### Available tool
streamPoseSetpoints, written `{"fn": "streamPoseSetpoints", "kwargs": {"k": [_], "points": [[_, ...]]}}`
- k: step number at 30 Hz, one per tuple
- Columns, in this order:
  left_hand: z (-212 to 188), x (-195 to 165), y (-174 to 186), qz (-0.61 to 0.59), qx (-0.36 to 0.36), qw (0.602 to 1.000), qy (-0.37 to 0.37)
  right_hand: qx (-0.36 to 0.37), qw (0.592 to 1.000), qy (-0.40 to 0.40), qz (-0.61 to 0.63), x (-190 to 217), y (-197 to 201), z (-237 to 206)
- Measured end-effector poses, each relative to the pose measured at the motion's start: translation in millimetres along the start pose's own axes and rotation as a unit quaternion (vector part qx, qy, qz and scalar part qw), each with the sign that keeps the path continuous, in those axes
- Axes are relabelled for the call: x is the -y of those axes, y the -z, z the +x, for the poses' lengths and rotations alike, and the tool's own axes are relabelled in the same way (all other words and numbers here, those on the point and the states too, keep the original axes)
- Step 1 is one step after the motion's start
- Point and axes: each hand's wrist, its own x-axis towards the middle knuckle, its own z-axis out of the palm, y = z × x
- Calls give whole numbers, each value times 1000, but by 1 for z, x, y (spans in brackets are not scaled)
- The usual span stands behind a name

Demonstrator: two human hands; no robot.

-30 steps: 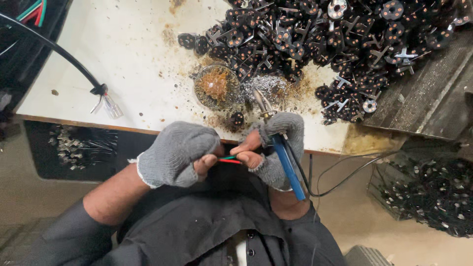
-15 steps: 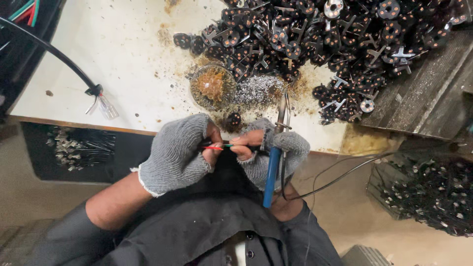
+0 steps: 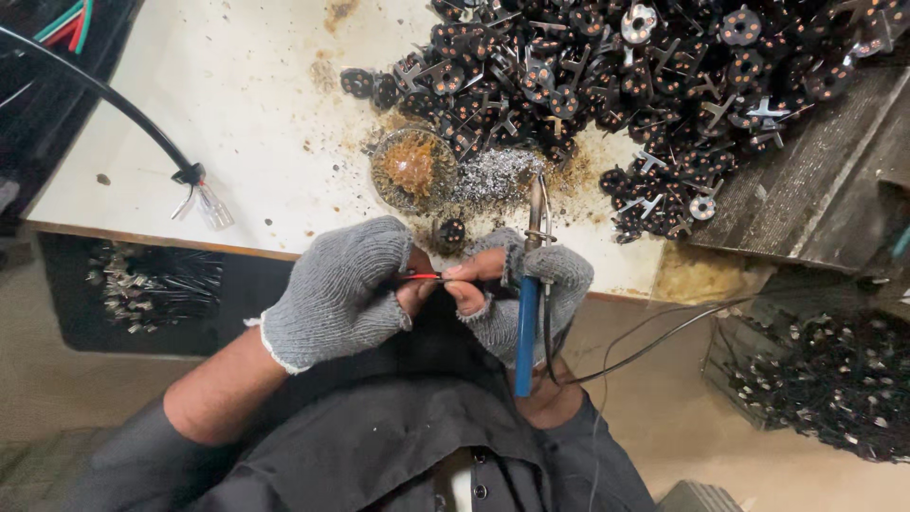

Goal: The person solders red and green wires onto small black electrical components at a workbench. They hold a component in one gloved hand, dip wire ends into a flux container, and touch a soldering iron to the joint, setting finished components aside and repeating the process.

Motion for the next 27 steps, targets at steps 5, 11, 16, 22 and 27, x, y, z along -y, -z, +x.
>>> {"fn": "streamPoseSetpoints", "kwargs": {"k": [5, 11, 16, 22, 27], "points": [[-1, 1, -5, 27, -22, 999, -5, -8, 999, 44, -8, 13, -6, 8], [1, -11, 10, 118, -161, 979, -45, -47, 991, 17, -121, 30, -8, 15], [19, 5, 37, 102, -191, 973, 75, -52, 974, 40, -216, 30, -5, 39], [28, 12, 33, 161, -169, 971, 59, 48, 921, 103, -372, 29, 2, 46], [25, 7, 34, 161, -183, 969, 24, 40, 924, 156, -347, 20, 0, 42]]}}
